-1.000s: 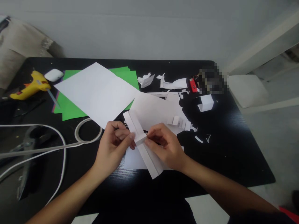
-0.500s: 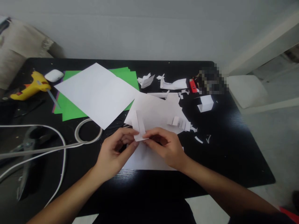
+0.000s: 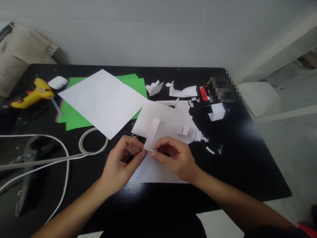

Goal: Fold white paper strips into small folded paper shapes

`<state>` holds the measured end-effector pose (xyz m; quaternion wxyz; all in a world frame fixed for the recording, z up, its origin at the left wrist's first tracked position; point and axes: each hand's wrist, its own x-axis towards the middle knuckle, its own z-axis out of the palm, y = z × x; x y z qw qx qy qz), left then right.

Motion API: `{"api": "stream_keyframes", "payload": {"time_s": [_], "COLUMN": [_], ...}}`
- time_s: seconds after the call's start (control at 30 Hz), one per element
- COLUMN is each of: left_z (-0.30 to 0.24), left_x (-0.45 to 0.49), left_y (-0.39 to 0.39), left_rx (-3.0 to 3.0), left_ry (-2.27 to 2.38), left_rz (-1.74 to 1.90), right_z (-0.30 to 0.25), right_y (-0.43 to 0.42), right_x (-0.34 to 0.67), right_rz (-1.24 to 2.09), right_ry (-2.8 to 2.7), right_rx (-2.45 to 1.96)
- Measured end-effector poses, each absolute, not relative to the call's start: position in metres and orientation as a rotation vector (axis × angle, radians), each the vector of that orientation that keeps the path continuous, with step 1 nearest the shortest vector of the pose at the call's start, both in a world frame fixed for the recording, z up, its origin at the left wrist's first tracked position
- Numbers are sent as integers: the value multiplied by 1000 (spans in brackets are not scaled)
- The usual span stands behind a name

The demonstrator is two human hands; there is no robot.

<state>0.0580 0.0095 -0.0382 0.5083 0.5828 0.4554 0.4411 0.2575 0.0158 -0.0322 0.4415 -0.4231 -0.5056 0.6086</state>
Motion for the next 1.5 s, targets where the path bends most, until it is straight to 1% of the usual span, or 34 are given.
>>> {"api": "stream_keyframes", "payload": {"time_s": [0.17,0.53,0.8,1.17,1.5], "left_z": [-39,-40,-40,-34,-36], "left_x": [58,58,60,59,60], "left_y": [10,9,11,13,13], "left_rx": [1439,1455,1316,1334,1442], "left_ry": [1118,1074,1031,1077,1132], "left_rz": [1039,881,948,957,933], "right_z": [-36,-39,-41,-36,-42], "right_y": [15,16,17,19,20], "right_x": [258,256,258,261,261], "right_rz": [1466,1552,1615,1640,1504], "right_ry": [-1228,-1042,-1006,-978,-987], "right_rx": [-1073,-1066,-1075,-1113,-1184]}}
